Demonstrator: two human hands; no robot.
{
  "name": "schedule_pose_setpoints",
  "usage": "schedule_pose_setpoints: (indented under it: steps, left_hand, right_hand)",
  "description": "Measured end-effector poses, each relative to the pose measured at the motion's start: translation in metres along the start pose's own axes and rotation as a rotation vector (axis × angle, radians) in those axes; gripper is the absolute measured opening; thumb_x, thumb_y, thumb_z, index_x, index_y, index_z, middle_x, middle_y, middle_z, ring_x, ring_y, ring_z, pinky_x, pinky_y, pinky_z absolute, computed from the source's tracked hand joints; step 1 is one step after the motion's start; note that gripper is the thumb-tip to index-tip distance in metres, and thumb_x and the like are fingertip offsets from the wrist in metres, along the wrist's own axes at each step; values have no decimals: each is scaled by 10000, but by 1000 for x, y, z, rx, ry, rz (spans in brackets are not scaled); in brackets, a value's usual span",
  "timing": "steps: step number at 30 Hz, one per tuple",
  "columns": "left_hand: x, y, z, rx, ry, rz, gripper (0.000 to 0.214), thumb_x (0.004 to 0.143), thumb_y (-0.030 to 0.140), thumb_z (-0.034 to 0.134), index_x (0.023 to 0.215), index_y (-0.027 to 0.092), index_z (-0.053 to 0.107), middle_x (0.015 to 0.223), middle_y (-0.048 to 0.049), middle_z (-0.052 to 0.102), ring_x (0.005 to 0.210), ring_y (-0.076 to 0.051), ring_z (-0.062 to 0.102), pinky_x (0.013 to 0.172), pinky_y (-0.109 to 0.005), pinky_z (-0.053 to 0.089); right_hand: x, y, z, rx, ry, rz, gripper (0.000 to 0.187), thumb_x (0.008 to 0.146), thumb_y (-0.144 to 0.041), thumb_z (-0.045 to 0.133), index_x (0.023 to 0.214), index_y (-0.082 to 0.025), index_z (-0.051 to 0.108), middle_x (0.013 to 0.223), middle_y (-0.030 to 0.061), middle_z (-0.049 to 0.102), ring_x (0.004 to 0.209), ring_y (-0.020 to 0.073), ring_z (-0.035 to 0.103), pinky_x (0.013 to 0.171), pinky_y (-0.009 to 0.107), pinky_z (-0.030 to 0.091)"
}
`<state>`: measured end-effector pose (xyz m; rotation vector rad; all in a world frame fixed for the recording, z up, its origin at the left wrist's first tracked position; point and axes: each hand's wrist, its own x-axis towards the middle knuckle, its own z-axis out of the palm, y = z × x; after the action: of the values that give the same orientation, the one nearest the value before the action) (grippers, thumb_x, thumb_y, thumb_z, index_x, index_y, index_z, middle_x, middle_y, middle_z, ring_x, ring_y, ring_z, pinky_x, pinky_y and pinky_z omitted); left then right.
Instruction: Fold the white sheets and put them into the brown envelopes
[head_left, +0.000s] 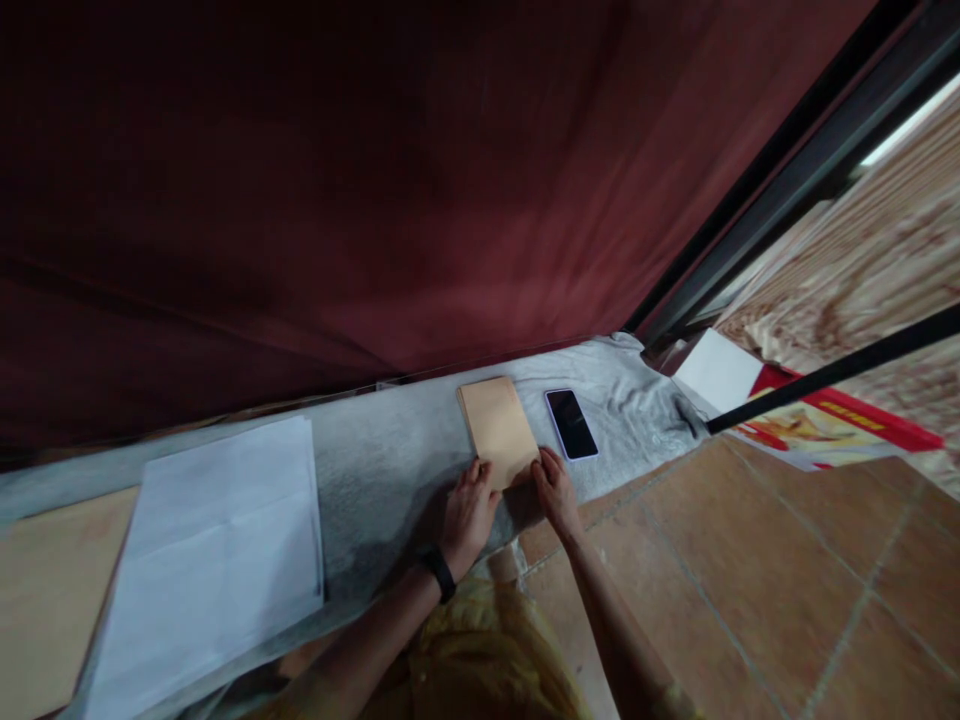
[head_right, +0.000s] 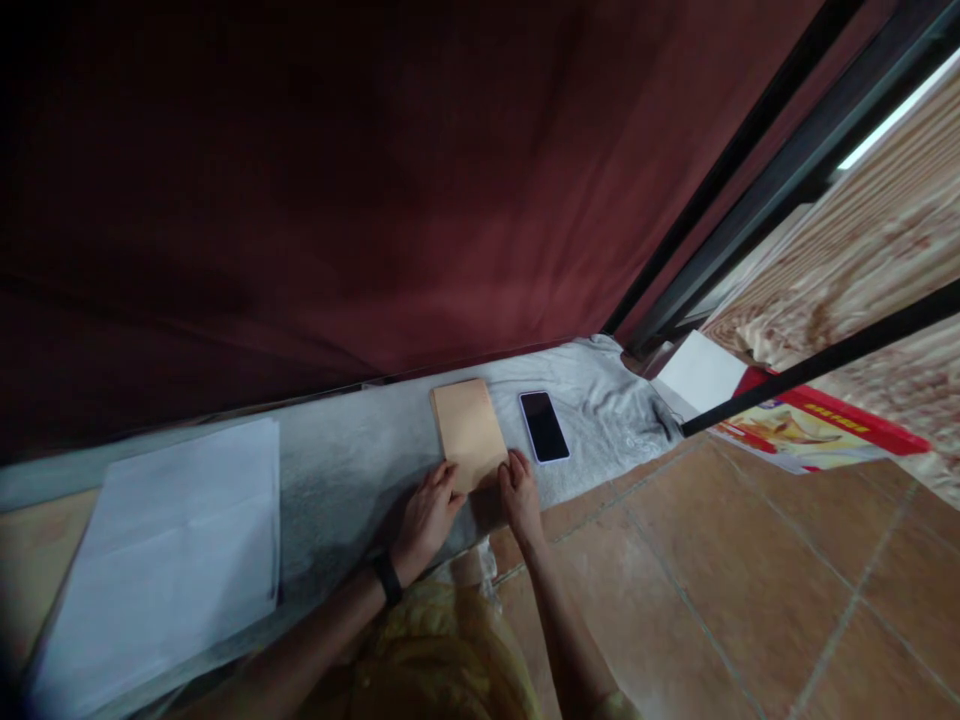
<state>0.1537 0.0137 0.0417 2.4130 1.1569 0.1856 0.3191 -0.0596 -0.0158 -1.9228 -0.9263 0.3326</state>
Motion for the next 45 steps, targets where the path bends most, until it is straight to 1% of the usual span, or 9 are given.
schedule_pose_setpoints:
  steps: [8,13,18,20,24,28,35,39,45]
  left_hand:
    - [-4,-2,0,22,-28,1,383,932,121,531,1308,188,558,1375,-109,594,1257,-220,590,1052,-326,486]
    - [-11,-5,0,-79,-60,9,458,887,108,578,1335,190,526,1414,-117,570,1296,-238,566,1066,-353,487]
    - [-35,-22,4,-174,35,48,556,902,181,567,1448,188,463,1560,-168,439,1427,-290,448,1137,-455,438]
    - [-50,-32,3,-169,70,42,562,894,175,558,1449,195,475,1586,-154,410,1444,-289,426,1149,-463,427]
    - [-87,-58,-10,-77,159,18,568,888,143,535,1447,228,480,1632,-108,344,1494,-278,342,1173,-471,395]
    - [-136,-101,-28,55,311,-78,600,921,184,532,1502,249,402,1651,-94,305,1541,-292,224,1192,-514,353]
    - [-205,-203,-49,151,491,-272,637,944,365,554,1521,194,344,1634,-178,304,1536,-344,217,1161,-551,372]
    - [-216,-239,-54,143,432,-324,610,911,396,597,1459,171,447,1579,-198,395,1475,-364,345,1132,-543,406]
    - [-218,-247,-66,177,306,-341,563,918,455,578,1403,171,538,1532,-189,470,1388,-353,468,1084,-517,448]
  right_hand:
    - [-1,17,9,-60,28,-119,531,968,-532,399,1274,-162,624,1310,194,619,1227,301,577,1069,516,466]
    - [0,27,4,-95,20,-138,572,944,-605,420,1280,-181,607,1291,192,623,1207,315,588,1030,530,498]
    - [-7,8,-3,-176,94,-391,536,963,-522,501,1360,-164,531,1423,242,508,1360,366,478,1047,619,457]
    - [-15,-8,-1,-192,89,-422,495,987,-474,479,1385,-183,515,1487,236,453,1406,371,431,1058,645,434]
    - [-39,-39,20,-63,-39,-315,467,988,-464,455,1378,-228,553,1513,177,461,1394,330,462,1099,589,429]
    - [-71,-59,59,150,-266,-103,484,942,-496,478,1304,-214,632,1412,156,579,1324,318,540,1120,567,419]
    - [-130,-101,134,497,-684,208,395,851,-528,586,1112,-269,732,1161,106,731,934,298,704,843,508,593]
    - [-152,-127,158,528,-819,228,388,837,-505,624,1138,-282,725,1158,74,730,917,255,698,888,471,578]
    - [-163,-148,178,525,-872,279,375,816,-452,636,1133,-273,725,1058,55,728,850,216,674,794,389,576]
